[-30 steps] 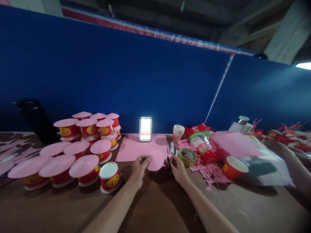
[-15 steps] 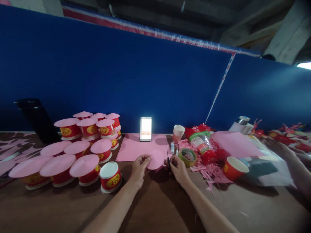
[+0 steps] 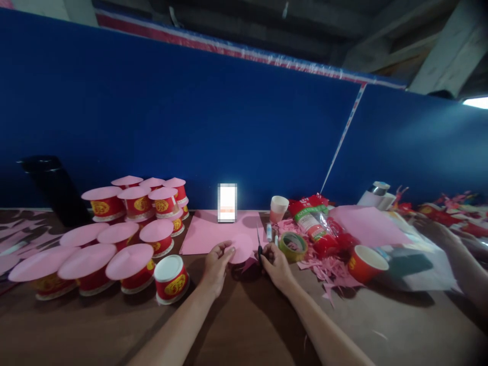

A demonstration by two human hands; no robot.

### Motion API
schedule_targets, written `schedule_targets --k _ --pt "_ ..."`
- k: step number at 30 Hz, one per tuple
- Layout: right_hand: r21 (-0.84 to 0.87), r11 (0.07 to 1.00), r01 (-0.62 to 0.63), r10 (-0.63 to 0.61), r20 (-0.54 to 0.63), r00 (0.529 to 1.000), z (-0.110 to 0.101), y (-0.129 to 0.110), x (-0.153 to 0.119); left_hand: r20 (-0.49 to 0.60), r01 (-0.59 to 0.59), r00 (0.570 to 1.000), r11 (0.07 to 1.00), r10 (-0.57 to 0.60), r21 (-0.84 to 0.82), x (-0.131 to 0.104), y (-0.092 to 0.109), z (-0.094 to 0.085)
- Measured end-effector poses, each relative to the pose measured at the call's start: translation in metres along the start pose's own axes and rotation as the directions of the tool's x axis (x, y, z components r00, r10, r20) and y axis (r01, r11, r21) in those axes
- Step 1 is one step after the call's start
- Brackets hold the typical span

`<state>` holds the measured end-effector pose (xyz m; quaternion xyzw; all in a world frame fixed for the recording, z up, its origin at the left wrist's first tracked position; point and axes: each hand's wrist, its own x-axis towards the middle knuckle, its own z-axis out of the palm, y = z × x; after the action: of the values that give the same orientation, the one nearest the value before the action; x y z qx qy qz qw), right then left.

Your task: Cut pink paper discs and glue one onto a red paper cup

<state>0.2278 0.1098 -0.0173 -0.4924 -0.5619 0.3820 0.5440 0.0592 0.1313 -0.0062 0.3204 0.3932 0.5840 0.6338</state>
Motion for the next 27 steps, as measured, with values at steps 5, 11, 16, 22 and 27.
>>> schedule_targets --k 5,11,16,22,27 --pt "-0.041 0.999 0.000 0.000 0.002 1.000 -0.0008 -0.0002 -0.0001 0.013 0.001 1.000 1.000 -0.002 0.032 0.0016 -0.0025 -0.0020" --pt "-0.071 0.997 0.006 -0.005 0.008 1.000 -0.0011 -0.0022 -0.0006 0.013 0.007 1.000 1.000 -0.007 0.011 0.0029 -0.0038 -0.0025" --pt "-0.078 0.997 0.018 -0.018 -0.002 1.000 -0.0007 -0.0056 -0.0012 0.009 0.014 1.000 1.000 -0.014 0.026 0.0019 -0.0033 -0.0024" --pt "-0.094 0.995 0.025 -0.024 0.008 1.000 -0.0008 -0.0044 -0.0008 0.007 0.000 1.000 1.000 0.000 0.006 0.0023 -0.0024 -0.0005" --pt "-0.086 0.996 0.010 -0.008 0.023 1.000 -0.0006 0.0006 -0.0002 -0.002 -0.013 1.000 1.000 0.013 -0.001 0.0023 -0.0024 -0.0009"
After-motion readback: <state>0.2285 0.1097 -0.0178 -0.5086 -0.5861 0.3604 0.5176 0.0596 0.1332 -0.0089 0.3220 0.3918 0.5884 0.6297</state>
